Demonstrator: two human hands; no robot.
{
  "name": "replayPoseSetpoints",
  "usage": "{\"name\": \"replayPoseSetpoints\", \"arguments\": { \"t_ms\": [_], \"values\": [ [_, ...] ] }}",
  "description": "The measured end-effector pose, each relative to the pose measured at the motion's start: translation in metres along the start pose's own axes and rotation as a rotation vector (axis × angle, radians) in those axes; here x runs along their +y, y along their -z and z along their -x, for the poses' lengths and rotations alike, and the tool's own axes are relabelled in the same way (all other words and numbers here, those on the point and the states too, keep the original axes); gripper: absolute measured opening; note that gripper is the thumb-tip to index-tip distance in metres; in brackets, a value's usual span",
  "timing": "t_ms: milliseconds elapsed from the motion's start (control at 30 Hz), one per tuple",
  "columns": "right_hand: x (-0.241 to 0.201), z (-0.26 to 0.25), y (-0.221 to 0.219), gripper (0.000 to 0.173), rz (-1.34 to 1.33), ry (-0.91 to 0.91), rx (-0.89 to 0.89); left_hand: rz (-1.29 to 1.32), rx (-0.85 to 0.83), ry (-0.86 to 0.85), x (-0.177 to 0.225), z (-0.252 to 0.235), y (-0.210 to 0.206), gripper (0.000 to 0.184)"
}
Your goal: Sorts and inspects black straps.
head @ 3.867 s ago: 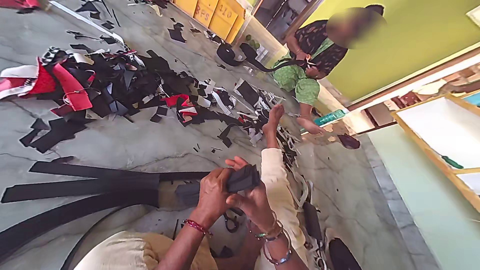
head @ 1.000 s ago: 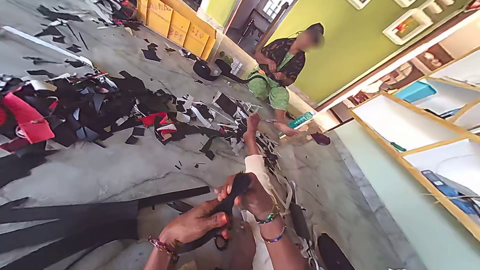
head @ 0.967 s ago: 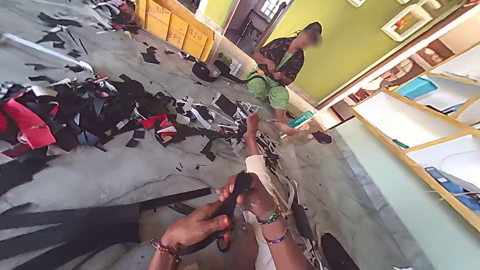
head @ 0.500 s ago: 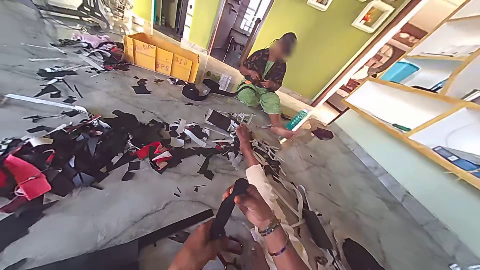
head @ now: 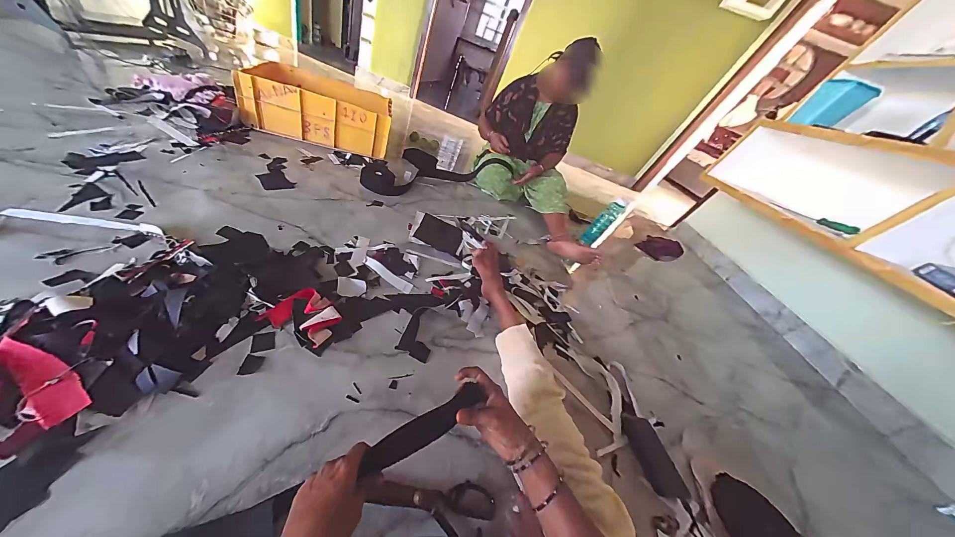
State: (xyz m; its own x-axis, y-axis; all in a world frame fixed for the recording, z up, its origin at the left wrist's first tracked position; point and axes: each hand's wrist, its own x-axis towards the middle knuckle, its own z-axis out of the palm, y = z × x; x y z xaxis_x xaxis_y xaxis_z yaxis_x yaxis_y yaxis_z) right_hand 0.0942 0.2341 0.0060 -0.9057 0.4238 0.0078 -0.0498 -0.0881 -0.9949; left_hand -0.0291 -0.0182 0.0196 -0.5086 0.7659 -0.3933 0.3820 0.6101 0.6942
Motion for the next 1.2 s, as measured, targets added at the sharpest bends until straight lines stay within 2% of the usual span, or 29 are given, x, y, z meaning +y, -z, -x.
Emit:
{"name": "replayPoseSetpoints", "arguments": {
  "t_ms": [67, 167, 200, 300, 367, 433, 500, 533, 600, 667, 767, 867, 967, 1033, 1100, 1200],
  "values": [
    [0.003, -0.005, 0.004, 0.054, 0.191, 0.044, -0.050, -0.075, 0.057, 0.044, 0.002, -0.001, 0.001, 0.039],
    [0.009, -0.016, 0.005, 0.029, 0.513, 0.150, -0.128, -0.178, 0.255, 0.001, -0.001, -0.011, 0.001, 0.030],
    [0.011, -0.020, 0.003, 0.026, 0.629, 0.161, -0.135, -0.229, 0.307, -0.015, 0.000, -0.015, 0.003, 0.026],
    [0.019, -0.036, -0.008, 0.033, 0.936, 0.192, -0.139, -0.402, 0.396, -0.077, -0.008, -0.034, 0.009, 0.022],
    [0.031, -0.047, -0.019, 0.039, 1.118, 0.251, -0.146, -0.474, 0.536, -0.184, -0.030, -0.050, 0.003, 0.019],
    [0.052, -0.058, -0.029, 0.031, 1.283, 0.369, -0.092, -0.510, 0.646, -0.251, -0.053, -0.065, -0.005, 0.018],
    [0.074, -0.063, -0.035, 0.026, 1.383, 0.385, -0.095, -0.495, 0.642, -0.254, -0.073, -0.075, -0.015, 0.020],
    [0.082, -0.062, -0.037, 0.027, 1.425, 0.311, -0.147, -0.472, 0.589, -0.217, -0.082, -0.079, -0.019, 0.024],
    [0.093, -0.060, -0.039, 0.031, 1.461, 0.193, -0.226, -0.436, 0.497, -0.126, -0.089, -0.081, -0.024, 0.030],
    [0.095, -0.063, -0.041, 0.031, 1.438, 0.185, -0.223, -0.433, 0.463, -0.078, -0.084, -0.081, -0.019, 0.032],
    [0.099, -0.056, -0.034, 0.024, 1.404, 0.355, -0.127, -0.415, 0.478, -0.118, -0.081, -0.080, -0.020, 0.030],
    [0.111, -0.052, -0.027, 0.019, 1.357, 0.547, -0.016, -0.429, 0.598, -0.220, -0.092, -0.087, -0.027, 0.027],
    [0.104, -0.056, -0.028, 0.019, 1.261, 0.545, 0.008, -0.441, 0.620, -0.245, -0.088, -0.085, -0.022, 0.026],
    [0.102, -0.060, -0.027, 0.018, 1.232, 0.593, 0.041, -0.447, 0.697, -0.290, -0.085, -0.083, -0.017, 0.024],
    [0.111, -0.050, -0.023, 0.019, 1.237, 0.530, 0.017, -0.428, 0.675, -0.264, -0.089, -0.080, -0.029, 0.023],
    [0.103, -0.060, -0.023, 0.018, 1.283, 0.426, -0.037, -0.423, 0.658, -0.235, -0.093, -0.088, -0.026, 0.027]
  ]
}}
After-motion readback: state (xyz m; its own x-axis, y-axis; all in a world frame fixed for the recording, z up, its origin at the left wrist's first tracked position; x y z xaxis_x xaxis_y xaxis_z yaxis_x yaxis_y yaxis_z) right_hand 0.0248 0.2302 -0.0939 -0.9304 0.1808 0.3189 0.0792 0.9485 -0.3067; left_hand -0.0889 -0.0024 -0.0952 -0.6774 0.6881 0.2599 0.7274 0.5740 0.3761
